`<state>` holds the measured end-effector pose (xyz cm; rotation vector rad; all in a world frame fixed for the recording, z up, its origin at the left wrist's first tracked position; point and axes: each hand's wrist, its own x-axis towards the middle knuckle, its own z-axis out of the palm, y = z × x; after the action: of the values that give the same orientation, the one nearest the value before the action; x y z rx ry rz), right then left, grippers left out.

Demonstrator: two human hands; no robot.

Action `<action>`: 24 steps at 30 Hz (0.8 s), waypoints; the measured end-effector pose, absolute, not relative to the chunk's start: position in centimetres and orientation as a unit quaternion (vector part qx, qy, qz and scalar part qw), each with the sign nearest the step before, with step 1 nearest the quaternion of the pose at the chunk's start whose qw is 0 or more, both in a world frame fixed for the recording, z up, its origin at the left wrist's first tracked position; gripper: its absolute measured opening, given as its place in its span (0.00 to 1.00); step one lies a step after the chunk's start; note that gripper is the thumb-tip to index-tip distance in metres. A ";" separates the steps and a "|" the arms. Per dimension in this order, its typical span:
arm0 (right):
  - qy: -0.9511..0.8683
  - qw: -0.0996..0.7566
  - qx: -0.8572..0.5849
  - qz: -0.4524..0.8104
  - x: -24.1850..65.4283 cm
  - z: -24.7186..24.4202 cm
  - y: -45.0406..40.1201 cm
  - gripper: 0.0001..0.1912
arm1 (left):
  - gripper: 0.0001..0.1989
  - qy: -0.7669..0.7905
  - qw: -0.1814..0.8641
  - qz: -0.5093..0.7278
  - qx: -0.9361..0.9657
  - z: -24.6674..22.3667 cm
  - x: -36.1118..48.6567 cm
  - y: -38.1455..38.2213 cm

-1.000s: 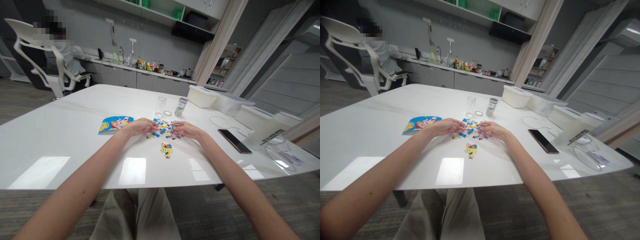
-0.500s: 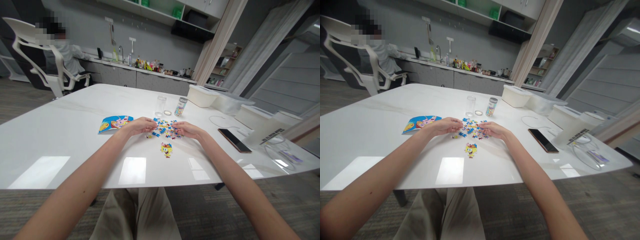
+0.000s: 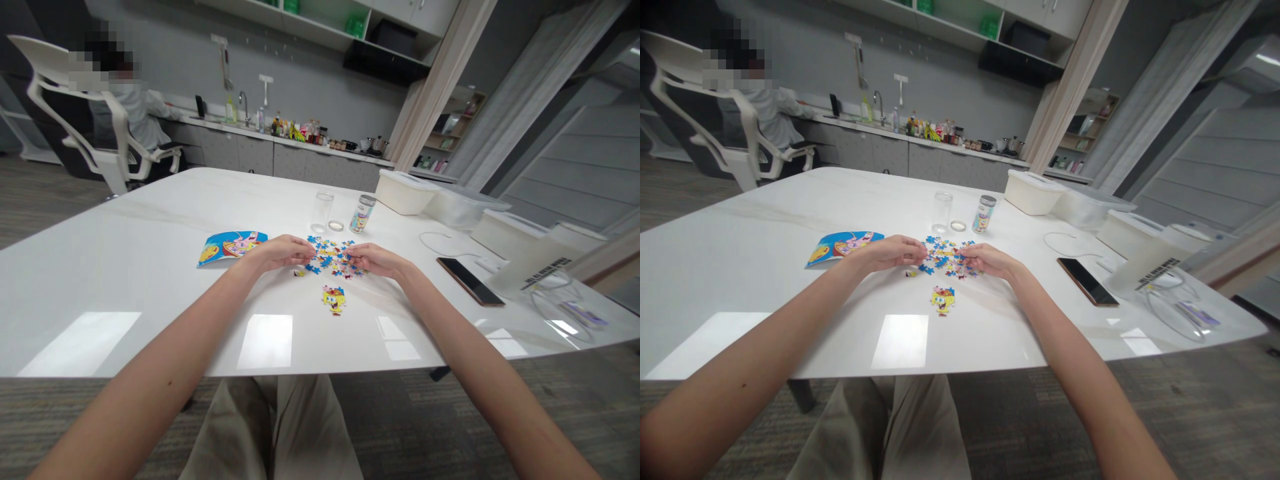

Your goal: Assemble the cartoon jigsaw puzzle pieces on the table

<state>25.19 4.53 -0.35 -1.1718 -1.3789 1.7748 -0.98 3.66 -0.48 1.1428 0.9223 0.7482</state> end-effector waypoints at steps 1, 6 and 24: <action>-0.523 0.297 -0.440 0.667 25.2 -0.4 4.6 0.04 | 0.08 0.409 0.679 0.334 0.510 -0.5 -1.0 3.6; -0.537 0.289 -0.418 0.673 25.4 -0.7 4.6 0.08 | 0.10 0.410 0.684 0.325 0.510 -0.4 -1.0 3.5; -0.550 0.296 -0.411 0.664 25.5 -0.6 4.4 0.08 | 0.12 0.432 0.681 0.320 0.497 0.0 -1.0 3.3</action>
<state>25.50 4.37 -0.61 -1.0940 -1.4621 1.7664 -0.97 3.28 -0.04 1.1155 0.9690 0.7179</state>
